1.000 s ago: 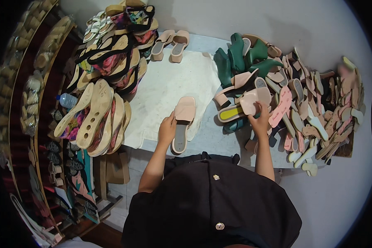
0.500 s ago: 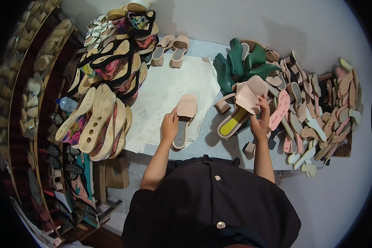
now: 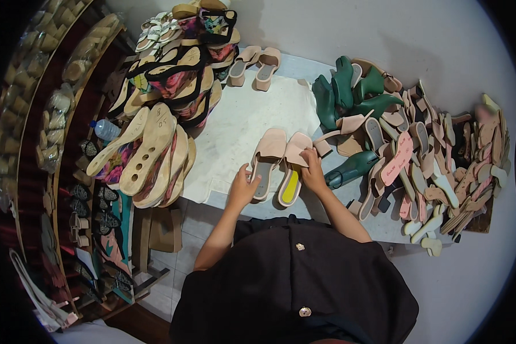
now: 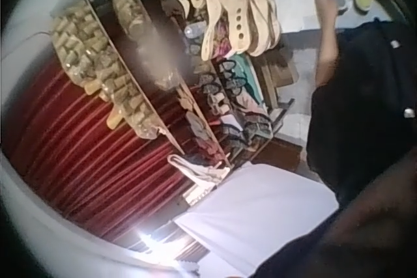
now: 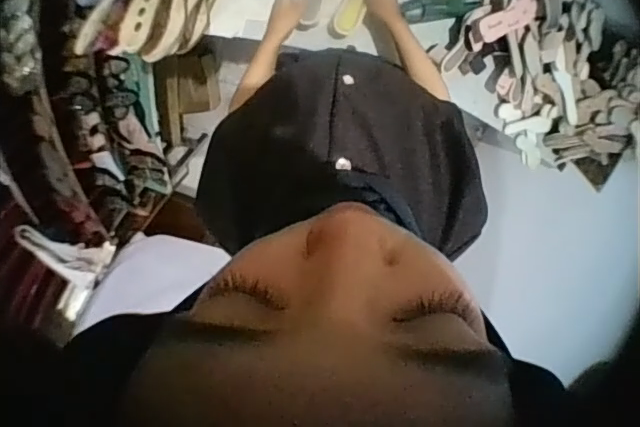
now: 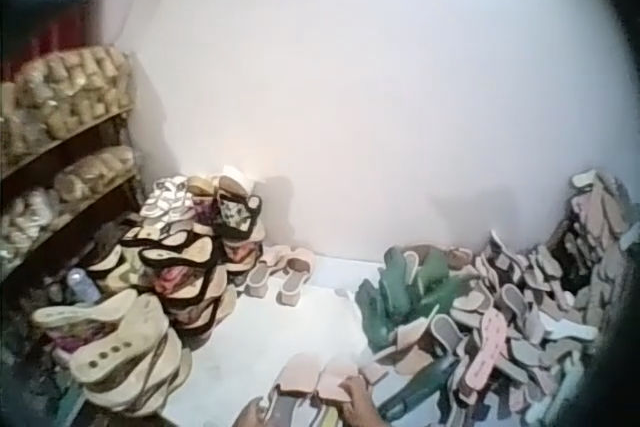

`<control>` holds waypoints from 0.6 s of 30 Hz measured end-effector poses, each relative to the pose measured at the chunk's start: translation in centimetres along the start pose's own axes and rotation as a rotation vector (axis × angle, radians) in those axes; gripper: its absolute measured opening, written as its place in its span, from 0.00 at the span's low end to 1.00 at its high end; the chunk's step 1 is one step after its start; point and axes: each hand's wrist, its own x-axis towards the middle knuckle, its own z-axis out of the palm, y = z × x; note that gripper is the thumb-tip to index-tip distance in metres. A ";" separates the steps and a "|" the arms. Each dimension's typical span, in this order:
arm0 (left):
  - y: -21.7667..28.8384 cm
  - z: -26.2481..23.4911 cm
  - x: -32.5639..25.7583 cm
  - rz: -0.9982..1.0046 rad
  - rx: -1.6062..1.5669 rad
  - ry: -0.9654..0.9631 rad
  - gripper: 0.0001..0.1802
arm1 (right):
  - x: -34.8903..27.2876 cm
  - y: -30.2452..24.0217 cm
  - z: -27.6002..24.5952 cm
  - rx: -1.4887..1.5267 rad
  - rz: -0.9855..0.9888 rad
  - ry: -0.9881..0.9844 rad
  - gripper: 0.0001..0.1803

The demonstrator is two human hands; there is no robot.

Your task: Organize and pair shoe soles and uppers on a workstation.

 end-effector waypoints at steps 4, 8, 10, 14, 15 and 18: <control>0.5 1.4 -1.4 -0.010 -0.026 -0.001 0.39 | -1.6 -0.2 1.1 -0.170 0.012 -0.007 0.29; 0.9 2.4 -2.0 -0.006 -0.055 -0.002 0.43 | -4.1 -2.6 1.0 -0.186 0.075 0.124 0.38; 1.0 2.7 -2.1 0.001 -0.070 -0.005 0.45 | -5.5 -3.3 0.7 -0.190 0.174 0.009 0.44; 0.9 2.6 -2.5 0.020 -0.098 -0.024 0.50 | -7.4 -6.3 0.4 -0.190 0.162 -0.098 0.51; 0.8 2.4 -2.5 0.023 -0.104 -0.030 0.51 | -7.7 -7.0 0.4 -0.244 0.202 -0.195 0.52; 2.2 1.9 -2.0 0.051 -0.111 -0.049 0.53 | -8.1 -6.2 0.9 -0.312 0.243 -0.284 0.54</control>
